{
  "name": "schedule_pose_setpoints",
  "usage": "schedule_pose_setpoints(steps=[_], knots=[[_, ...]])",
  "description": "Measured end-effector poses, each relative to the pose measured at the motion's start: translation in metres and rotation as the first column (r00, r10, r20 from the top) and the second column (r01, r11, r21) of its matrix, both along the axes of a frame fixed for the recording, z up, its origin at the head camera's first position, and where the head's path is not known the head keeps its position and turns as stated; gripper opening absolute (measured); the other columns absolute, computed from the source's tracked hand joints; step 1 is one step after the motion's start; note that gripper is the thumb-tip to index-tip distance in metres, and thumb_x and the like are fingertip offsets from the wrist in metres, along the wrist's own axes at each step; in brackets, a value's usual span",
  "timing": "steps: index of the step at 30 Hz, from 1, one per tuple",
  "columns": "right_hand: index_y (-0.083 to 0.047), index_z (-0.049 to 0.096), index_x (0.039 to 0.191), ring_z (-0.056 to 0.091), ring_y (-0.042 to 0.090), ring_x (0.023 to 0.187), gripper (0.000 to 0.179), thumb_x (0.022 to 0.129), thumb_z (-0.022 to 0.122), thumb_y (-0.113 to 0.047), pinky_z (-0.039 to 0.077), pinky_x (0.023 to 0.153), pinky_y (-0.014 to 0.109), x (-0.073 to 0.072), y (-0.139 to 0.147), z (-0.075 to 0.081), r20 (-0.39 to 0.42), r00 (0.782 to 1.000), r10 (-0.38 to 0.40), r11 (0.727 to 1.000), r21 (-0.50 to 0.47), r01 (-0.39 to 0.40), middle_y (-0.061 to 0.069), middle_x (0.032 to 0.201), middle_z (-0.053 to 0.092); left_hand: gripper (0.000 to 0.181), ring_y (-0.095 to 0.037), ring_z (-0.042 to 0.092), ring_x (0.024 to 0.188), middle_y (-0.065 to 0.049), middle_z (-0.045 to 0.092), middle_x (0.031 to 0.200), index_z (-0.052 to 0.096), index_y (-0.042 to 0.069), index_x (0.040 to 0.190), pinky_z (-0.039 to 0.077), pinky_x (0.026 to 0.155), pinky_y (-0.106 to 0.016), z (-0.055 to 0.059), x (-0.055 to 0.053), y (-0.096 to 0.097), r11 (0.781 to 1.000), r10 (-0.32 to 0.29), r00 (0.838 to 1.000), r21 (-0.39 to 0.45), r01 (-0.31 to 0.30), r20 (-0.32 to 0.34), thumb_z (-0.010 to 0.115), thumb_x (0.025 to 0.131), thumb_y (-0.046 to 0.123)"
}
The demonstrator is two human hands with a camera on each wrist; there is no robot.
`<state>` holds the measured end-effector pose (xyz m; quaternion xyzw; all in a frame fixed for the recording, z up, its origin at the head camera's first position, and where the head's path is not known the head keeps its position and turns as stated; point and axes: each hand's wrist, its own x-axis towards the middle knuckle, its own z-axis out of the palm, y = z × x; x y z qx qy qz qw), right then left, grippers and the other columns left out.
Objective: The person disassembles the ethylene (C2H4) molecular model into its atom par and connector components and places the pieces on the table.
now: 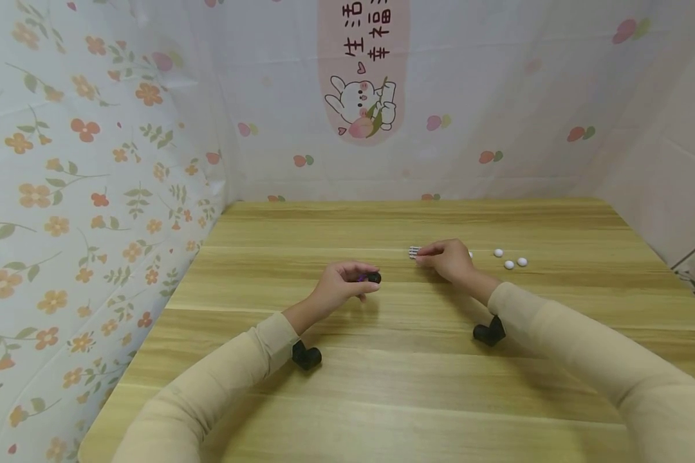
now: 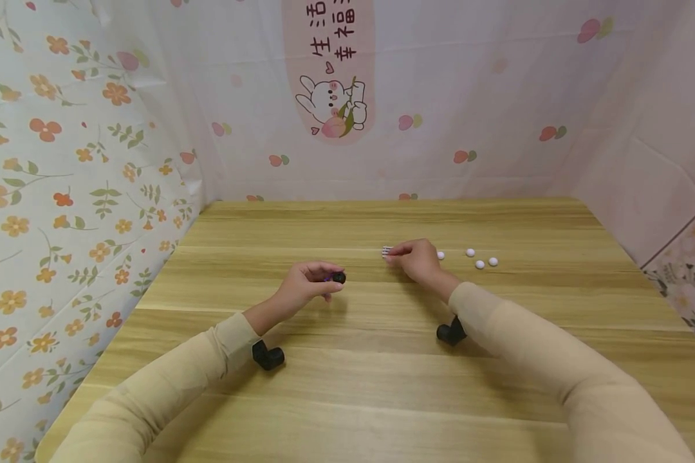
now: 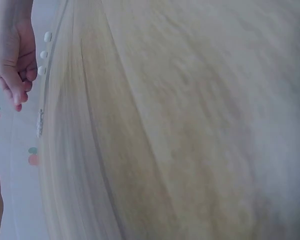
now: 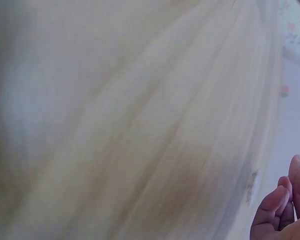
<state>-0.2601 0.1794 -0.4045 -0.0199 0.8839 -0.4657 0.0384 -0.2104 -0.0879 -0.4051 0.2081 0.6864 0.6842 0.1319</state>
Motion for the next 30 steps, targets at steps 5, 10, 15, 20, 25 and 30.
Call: schedule_pose_setpoints(steps=[5,10,15,20,25,30], knots=[[-0.001,0.072,0.108,0.059,0.028,0.105,0.024,0.091,0.072,-0.018,0.050,0.081,0.033,0.011,-0.006,0.005,0.015,0.999,0.049,0.998,-0.042,-0.049,0.016,0.115,0.067,0.034,-0.017,0.061,0.078,-0.010,0.065,0.102,0.063,-0.010,0.118,0.055,0.070,-0.030,-0.001,0.000,0.001,1.000,-0.002,1.000,-0.020,0.001,-0.018,0.071,0.087,0.001],[0.001,0.072,0.109,0.061,0.022,0.095,0.026,0.091,0.072,-0.018,0.051,0.074,0.029,0.022,-0.012,0.007,0.026,0.995,0.098,0.992,-0.084,-0.095,0.012,0.107,0.069,0.031,-0.019,0.062,0.082,-0.010,0.065,0.100,0.066,-0.004,0.115,0.055,0.074,-0.032,-0.001,-0.001,0.002,0.999,0.015,1.000,-0.037,-0.015,-0.009,0.074,0.085,0.003],[0.004,0.070,0.111,0.060,0.023,0.084,0.028,0.091,0.071,-0.016,0.053,0.068,0.032,0.034,-0.018,0.009,0.050,0.988,0.148,0.977,-0.164,-0.138,0.007,0.097,0.070,0.030,-0.015,0.059,0.085,-0.006,0.066,0.096,0.069,-0.001,0.112,0.053,0.074,-0.026,-0.002,-0.001,0.003,0.997,0.025,1.000,-0.076,-0.026,-0.020,0.075,0.083,0.004],[0.004,0.070,0.110,0.061,0.022,0.088,0.030,0.090,0.073,-0.019,0.055,0.075,0.036,0.042,-0.023,0.008,0.045,0.980,0.193,0.957,-0.230,-0.178,0.005,0.099,0.070,0.030,-0.014,0.058,0.083,-0.005,0.065,0.091,0.068,-0.004,0.113,0.050,0.071,-0.023,-0.002,-0.001,0.006,0.996,0.013,0.999,-0.087,-0.017,-0.042,0.075,0.084,0.002],[0.006,0.069,0.112,0.061,0.025,0.095,0.035,0.090,0.073,-0.021,0.054,0.082,0.043,0.049,-0.025,0.006,0.043,0.972,0.231,0.922,-0.328,-0.205,0.009,0.108,0.068,0.034,-0.014,0.060,0.084,-0.006,0.067,0.093,0.066,-0.007,0.116,0.051,0.071,-0.022,-0.003,-0.002,0.008,0.997,-0.008,0.999,-0.082,0.005,-0.039,0.074,0.084,0.000],[0.003,0.069,0.114,0.061,0.034,0.094,0.039,0.090,0.072,-0.026,0.052,0.084,0.044,0.054,-0.027,0.006,0.073,0.968,0.240,0.914,-0.354,-0.200,0.008,0.112,0.067,0.036,-0.012,0.060,0.086,-0.009,0.066,0.101,0.062,-0.012,0.119,0.052,0.074,-0.022,0.003,0.001,0.010,0.997,-0.029,0.998,-0.076,0.025,-0.054,0.072,0.084,-0.005]])
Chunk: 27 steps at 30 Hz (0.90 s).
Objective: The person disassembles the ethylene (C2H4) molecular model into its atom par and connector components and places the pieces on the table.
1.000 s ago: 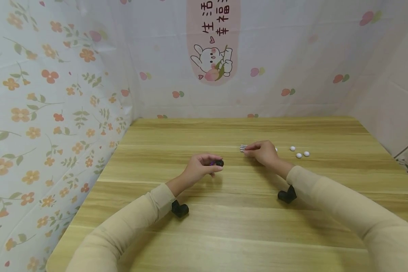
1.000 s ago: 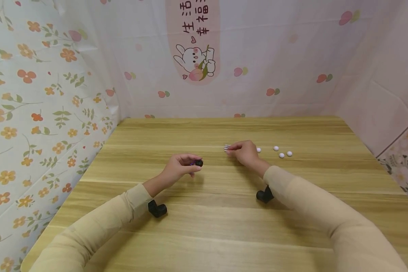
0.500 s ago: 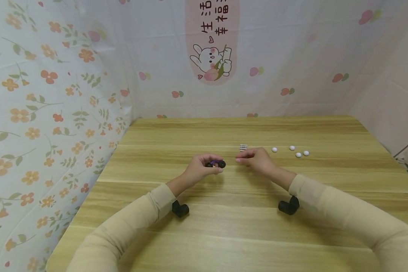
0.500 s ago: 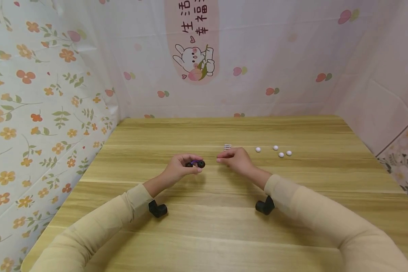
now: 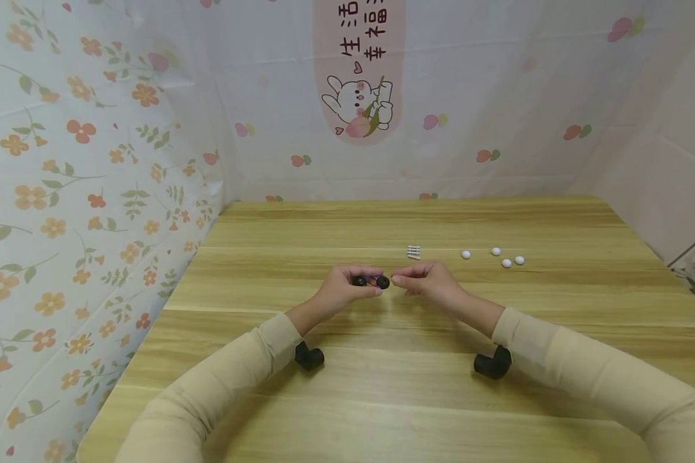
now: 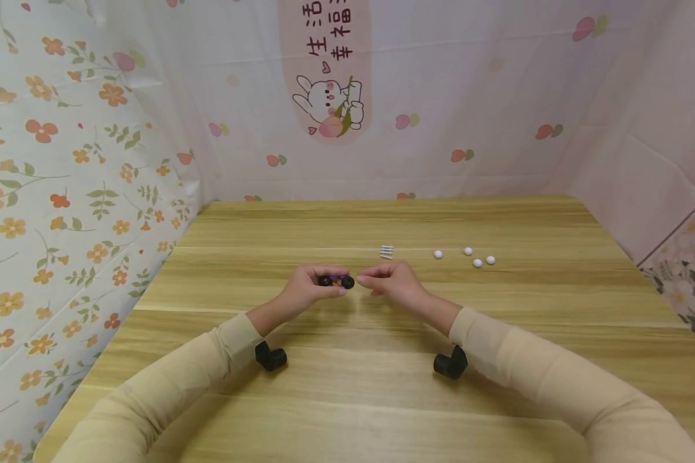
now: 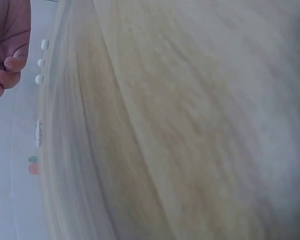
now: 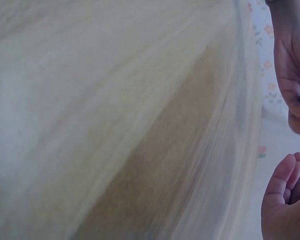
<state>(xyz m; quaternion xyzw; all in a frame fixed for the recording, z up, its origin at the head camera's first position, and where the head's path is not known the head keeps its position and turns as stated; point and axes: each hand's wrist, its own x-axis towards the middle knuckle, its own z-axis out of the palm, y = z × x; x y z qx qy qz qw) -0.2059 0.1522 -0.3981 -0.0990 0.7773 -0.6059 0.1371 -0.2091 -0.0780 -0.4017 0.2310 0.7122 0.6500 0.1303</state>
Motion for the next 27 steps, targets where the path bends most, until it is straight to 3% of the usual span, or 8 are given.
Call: schedule_pose_setpoints(steps=[6,13,22,27], knots=[[0.002,0.071,0.109,0.060,0.035,0.096,0.031,0.089,0.073,-0.023,0.053,0.082,0.040,0.007,-0.007,0.004,0.055,0.998,-0.004,0.999,-0.047,0.007,0.005,0.106,0.070,0.033,-0.011,0.059,0.083,-0.014,0.065,0.100,0.062,-0.016,0.115,0.051,0.071,-0.021,0.020,0.013,0.003,1.000,-0.010,0.999,-0.008,0.010,-0.041,0.070,0.084,-0.008],[0.004,0.072,0.105,0.062,0.019,0.089,0.026,0.089,0.072,-0.017,0.054,0.083,0.041,0.010,-0.010,0.005,0.089,0.996,0.001,0.995,-0.095,0.007,0.008,0.105,0.070,0.034,-0.012,0.060,0.083,-0.014,0.065,0.102,0.064,-0.011,0.117,0.052,0.070,-0.022,-0.001,0.001,0.005,1.000,-0.009,0.999,-0.019,0.008,-0.036,0.072,0.084,-0.005],[0.007,0.069,0.104,0.060,0.014,0.086,0.023,0.091,0.069,-0.013,0.054,0.081,0.038,0.010,-0.011,0.004,0.118,0.993,0.017,0.989,-0.147,0.001,0.001,0.093,0.070,0.038,-0.015,0.060,0.083,-0.007,0.066,0.095,0.064,-0.008,0.119,0.053,0.073,-0.026,-0.006,0.000,0.006,1.000,-0.011,0.999,0.011,0.012,-0.033,0.075,0.083,-0.002],[0.005,0.068,0.103,0.059,0.013,0.082,0.019,0.092,0.068,-0.011,0.054,0.079,0.033,0.011,-0.009,0.005,0.126,0.991,0.039,0.983,-0.184,-0.015,0.000,0.088,0.068,0.034,-0.015,0.063,0.083,-0.005,0.068,0.097,0.062,-0.010,0.119,0.055,0.078,-0.034,-0.007,0.000,0.005,0.999,-0.018,1.000,0.051,0.017,0.017,0.072,0.087,0.000]])
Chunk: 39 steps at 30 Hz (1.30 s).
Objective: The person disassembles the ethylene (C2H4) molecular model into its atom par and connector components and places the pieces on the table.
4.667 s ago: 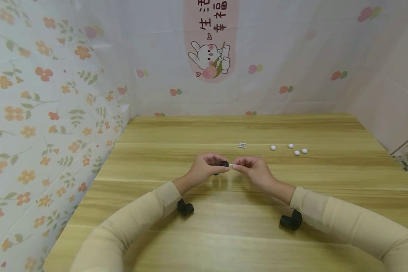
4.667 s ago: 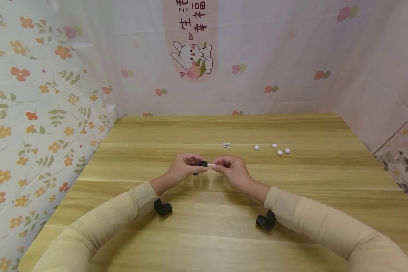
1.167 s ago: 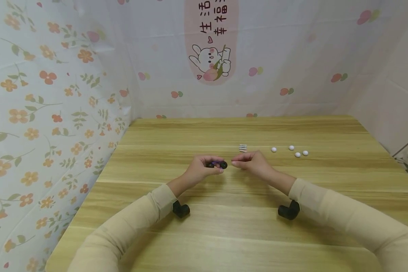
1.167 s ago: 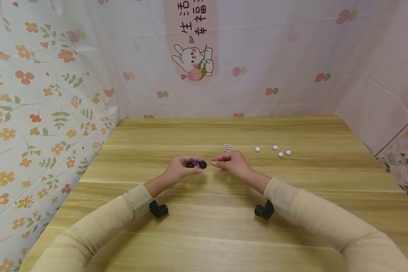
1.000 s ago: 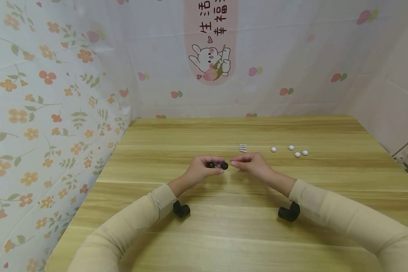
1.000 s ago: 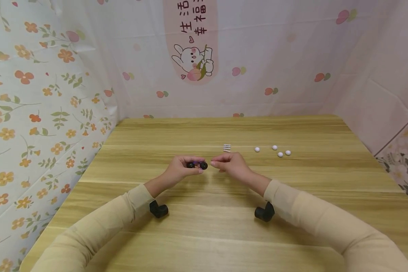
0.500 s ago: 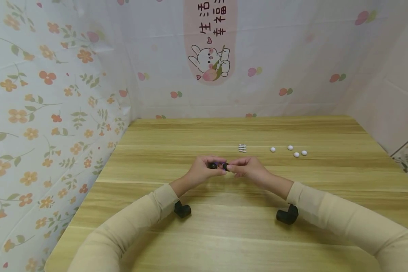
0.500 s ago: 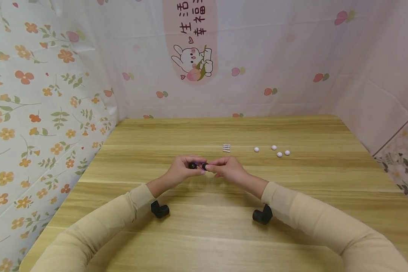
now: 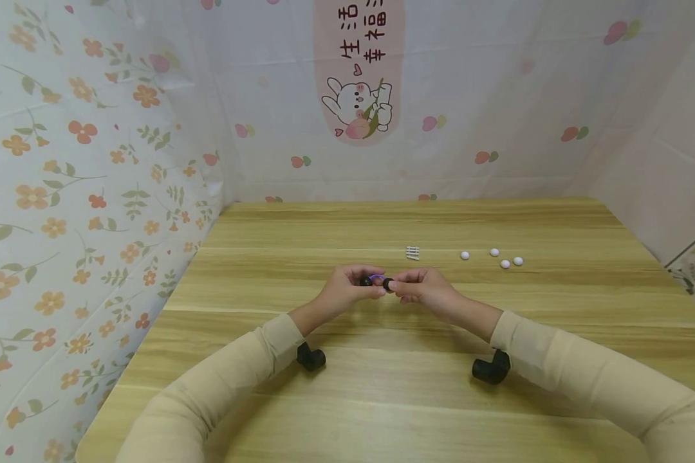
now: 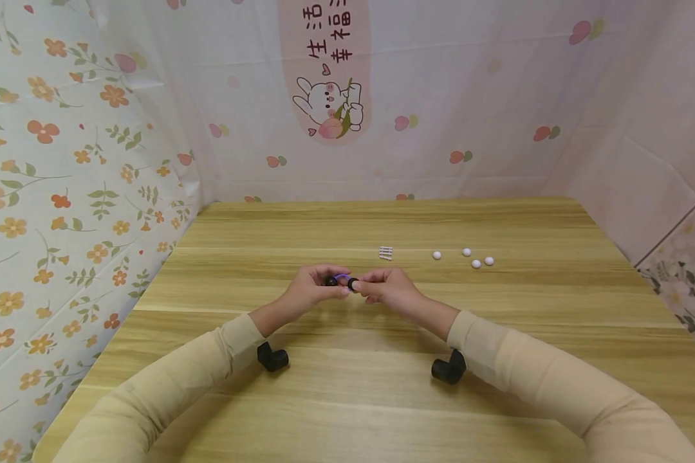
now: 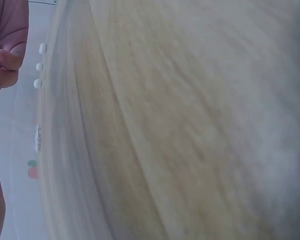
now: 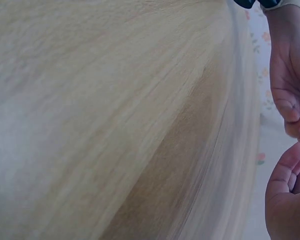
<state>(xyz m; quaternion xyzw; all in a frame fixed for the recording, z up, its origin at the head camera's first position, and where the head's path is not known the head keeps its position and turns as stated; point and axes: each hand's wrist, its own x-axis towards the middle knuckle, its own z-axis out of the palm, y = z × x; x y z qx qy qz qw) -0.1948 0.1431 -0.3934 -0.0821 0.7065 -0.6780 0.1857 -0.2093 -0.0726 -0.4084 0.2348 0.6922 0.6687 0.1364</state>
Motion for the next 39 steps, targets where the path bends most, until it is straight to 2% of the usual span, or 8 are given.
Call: schedule_pose_setpoints(steps=[5,9,14,18,25,34,39], knots=[[0.006,0.068,0.107,0.060,0.012,0.082,0.021,0.091,0.068,-0.008,0.054,0.078,0.032,0.001,0.001,-0.001,-0.001,1.000,0.002,1.000,-0.008,-0.002,-0.001,0.087,0.069,0.026,-0.018,0.067,0.080,-0.011,0.069,0.097,0.063,-0.012,0.113,0.056,0.077,-0.045,0.000,-0.001,0.000,0.999,0.004,0.999,0.034,-0.006,0.041,0.067,0.092,0.003],[0.007,0.066,0.110,0.062,0.011,0.082,0.025,0.091,0.069,-0.008,0.054,0.077,0.030,0.002,0.001,-0.002,-0.031,1.000,0.002,1.000,0.013,-0.002,-0.001,0.090,0.071,0.021,-0.017,0.067,0.076,-0.012,0.070,0.093,0.065,-0.010,0.106,0.057,0.071,-0.040,0.000,0.000,0.001,0.999,0.038,0.998,0.016,-0.038,0.043,0.064,0.094,0.007],[0.010,0.064,0.114,0.063,0.019,0.092,0.029,0.092,0.068,-0.007,0.054,0.079,0.033,0.003,-0.001,-0.002,-0.070,0.997,0.014,1.000,0.019,-0.012,0.002,0.098,0.071,0.020,-0.015,0.067,0.075,-0.011,0.070,0.089,0.065,-0.012,0.102,0.057,0.067,-0.032,0.000,0.001,0.003,0.997,0.076,0.997,0.017,-0.076,0.034,0.064,0.094,0.006],[0.010,0.063,0.116,0.062,0.024,0.094,0.029,0.092,0.067,-0.008,0.054,0.081,0.036,0.004,-0.002,-0.001,-0.084,0.996,0.021,0.999,0.042,-0.018,0.005,0.101,0.071,0.018,-0.015,0.067,0.076,-0.013,0.071,0.089,0.065,-0.015,0.100,0.058,0.070,-0.034,0.000,0.002,0.004,0.997,0.075,0.997,0.033,-0.075,0.019,0.063,0.094,0.002],[0.009,0.064,0.115,0.062,0.016,0.090,0.028,0.093,0.066,-0.009,0.053,0.082,0.034,0.004,-0.002,-0.002,-0.105,0.994,0.029,0.998,0.066,-0.022,0.007,0.101,0.070,0.015,-0.016,0.068,0.075,-0.021,0.070,0.090,0.064,-0.018,0.097,0.057,0.073,-0.041,0.001,0.003,0.006,0.998,0.066,0.998,0.021,-0.066,-0.021,0.060,0.094,-0.003],[0.006,0.067,0.112,0.058,0.040,0.103,0.027,0.093,0.067,-0.013,0.053,0.083,0.034,0.008,-0.004,-0.007,-0.148,0.989,0.004,0.997,0.081,0.008,0.009,0.103,0.070,0.016,-0.014,0.068,0.072,-0.016,0.070,0.088,0.065,-0.015,0.097,0.057,0.072,-0.035,-0.004,0.004,0.009,0.993,0.104,0.995,0.050,-0.104,-0.007,0.062,0.094,0.000],[0.005,0.067,0.112,0.060,0.035,0.096,0.026,0.094,0.066,-0.013,0.052,0.083,0.033,0.009,-0.005,-0.007,-0.167,0.986,-0.019,0.994,0.101,0.036,0.009,0.101,0.070,0.015,-0.014,0.068,0.073,-0.012,0.069,0.084,0.064,-0.015,0.096,0.057,0.074,-0.037,-0.002,0.005,0.010,0.993,0.101,0.995,0.056,-0.101,-0.003,0.061,0.095,-0.001]])
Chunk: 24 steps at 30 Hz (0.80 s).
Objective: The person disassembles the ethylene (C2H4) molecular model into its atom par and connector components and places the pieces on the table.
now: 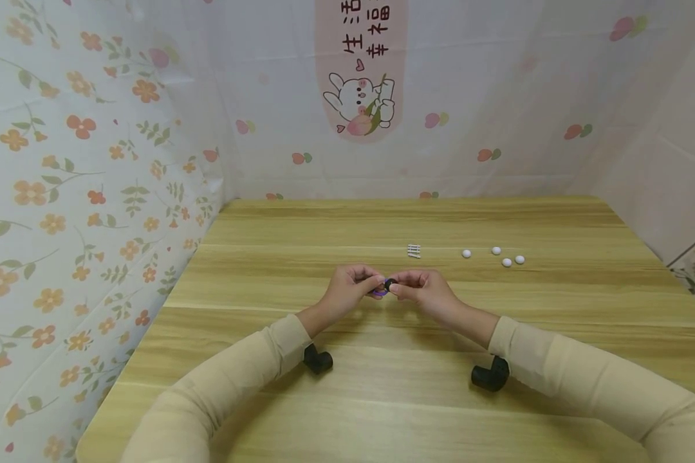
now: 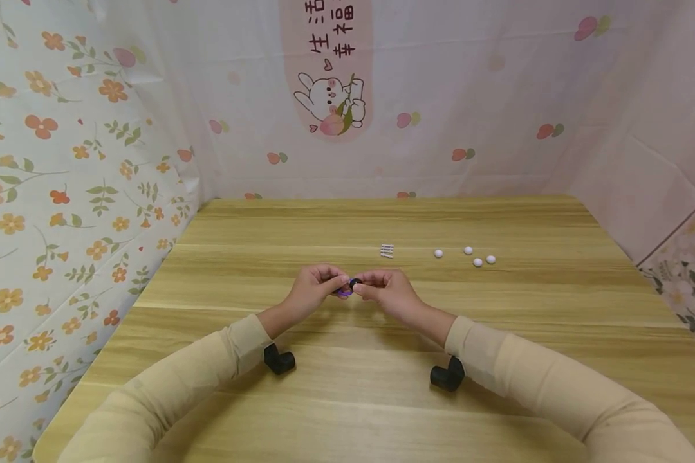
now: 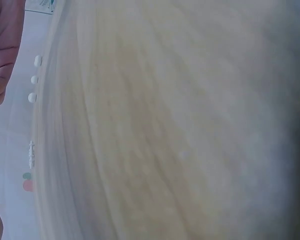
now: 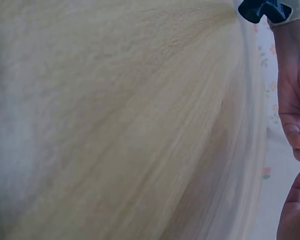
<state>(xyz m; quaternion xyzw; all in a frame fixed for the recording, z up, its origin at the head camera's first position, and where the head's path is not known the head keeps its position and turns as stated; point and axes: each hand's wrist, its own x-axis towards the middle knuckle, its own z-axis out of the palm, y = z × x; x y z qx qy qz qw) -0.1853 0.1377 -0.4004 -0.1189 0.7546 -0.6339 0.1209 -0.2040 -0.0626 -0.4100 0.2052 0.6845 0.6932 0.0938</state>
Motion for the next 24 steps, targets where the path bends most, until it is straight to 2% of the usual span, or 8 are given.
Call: schedule_pose_setpoints(steps=[9,17,24], knots=[[0.007,0.067,0.112,0.061,0.016,0.082,0.029,0.092,0.069,-0.014,0.051,0.078,0.029,0.0013,-0.0046,-0.0048,-0.015,0.995,-0.095,0.995,0.004,0.095,0.008,0.099,0.071,0.017,-0.013,0.068,0.073,-0.013,0.069,0.083,0.064,-0.015,0.095,0.057,0.075,-0.038,-0.0053,0.0000,0.0034,0.999,0.039,0.999,0.022,-0.039,-0.017,0.062,0.095,0.002],[0.011,0.064,0.112,0.064,0.019,0.083,0.028,0.092,0.067,-0.008,0.053,0.080,0.034,0.0039,-0.0064,-0.0035,-0.034,0.991,-0.131,0.991,-0.031,0.130,0.009,0.098,0.072,0.013,-0.013,0.067,0.072,-0.008,0.069,0.080,0.063,-0.013,0.092,0.057,0.073,-0.034,-0.0017,0.0027,0.0074,0.996,0.070,0.998,0.057,-0.070,0.003,0.061,0.095,-0.001],[0.011,0.065,0.111,0.064,0.016,0.081,0.025,0.091,0.067,-0.005,0.054,0.080,0.036,0.0047,-0.0086,-0.0046,-0.023,0.987,-0.160,0.984,-0.081,0.157,0.004,0.088,0.069,0.017,-0.013,0.067,0.072,-0.006,0.067,0.079,0.060,-0.016,0.096,0.057,0.072,-0.032,-0.0018,-0.0007,0.0069,0.990,0.103,0.994,0.090,-0.107,0.045,0.059,0.096,0.001]])
